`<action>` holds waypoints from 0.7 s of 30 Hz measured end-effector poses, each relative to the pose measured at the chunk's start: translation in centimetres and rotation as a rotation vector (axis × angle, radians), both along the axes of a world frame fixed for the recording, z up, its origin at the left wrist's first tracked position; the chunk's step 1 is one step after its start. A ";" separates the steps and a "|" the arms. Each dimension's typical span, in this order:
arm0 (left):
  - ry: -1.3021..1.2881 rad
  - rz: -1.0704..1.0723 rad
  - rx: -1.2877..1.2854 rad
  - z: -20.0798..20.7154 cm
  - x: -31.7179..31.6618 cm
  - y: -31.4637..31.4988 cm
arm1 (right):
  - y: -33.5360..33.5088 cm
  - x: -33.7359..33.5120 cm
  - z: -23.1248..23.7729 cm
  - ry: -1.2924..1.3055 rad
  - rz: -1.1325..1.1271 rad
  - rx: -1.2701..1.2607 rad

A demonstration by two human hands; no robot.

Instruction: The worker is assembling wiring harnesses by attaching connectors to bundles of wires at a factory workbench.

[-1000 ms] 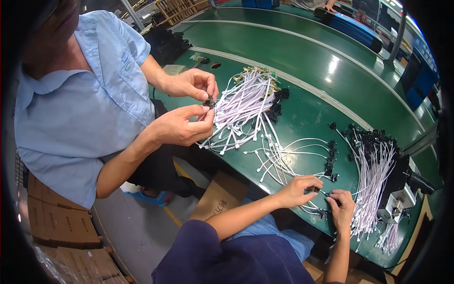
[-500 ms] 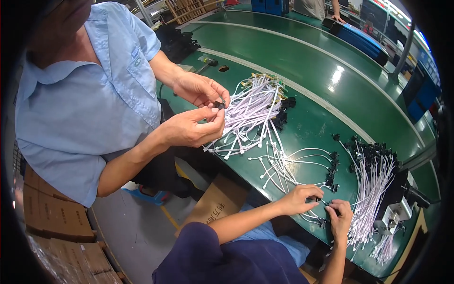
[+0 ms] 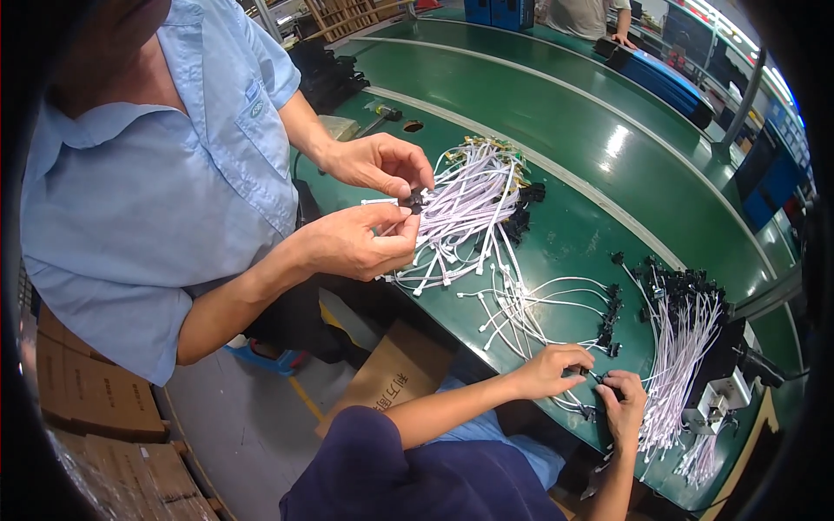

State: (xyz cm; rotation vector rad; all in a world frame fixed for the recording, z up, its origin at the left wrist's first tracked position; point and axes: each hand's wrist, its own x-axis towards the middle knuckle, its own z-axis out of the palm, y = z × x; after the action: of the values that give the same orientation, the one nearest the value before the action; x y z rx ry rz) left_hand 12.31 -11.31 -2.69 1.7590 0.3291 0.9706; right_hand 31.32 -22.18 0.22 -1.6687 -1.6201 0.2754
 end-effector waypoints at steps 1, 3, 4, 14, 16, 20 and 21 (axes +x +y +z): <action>-0.001 0.002 0.004 0.0 0.0 0.0 | -0.1 0.1 0.5 0.022 0.012 -0.040; -0.012 0.011 0.007 -0.1 0.0 0.0 | 0.1 0.2 2.0 0.034 0.030 -0.082; 0.026 -0.006 -0.007 -0.2 -0.1 0.1 | 0.5 0.2 3.2 0.083 0.016 -0.133; 0.102 -0.044 -0.042 0.0 -0.6 -0.2 | 3.1 -0.4 1.7 -0.053 0.028 -0.156; 0.115 -0.045 -0.050 0.2 -0.5 -0.2 | 2.6 -0.2 0.6 -0.029 0.016 -0.152; 0.115 -0.051 -0.044 0.3 -0.4 0.0 | 2.6 0.1 0.1 -0.013 -0.020 -0.101; 0.113 -0.041 -0.042 0.3 -0.4 0.0 | 2.9 0.1 0.1 -0.001 -0.014 -0.095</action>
State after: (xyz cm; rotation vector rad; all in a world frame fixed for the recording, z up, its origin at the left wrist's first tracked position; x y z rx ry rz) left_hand 11.88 -11.30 -2.37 1.7791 0.3815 0.8312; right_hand 31.43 -19.32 0.35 -1.7511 -1.6176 0.3496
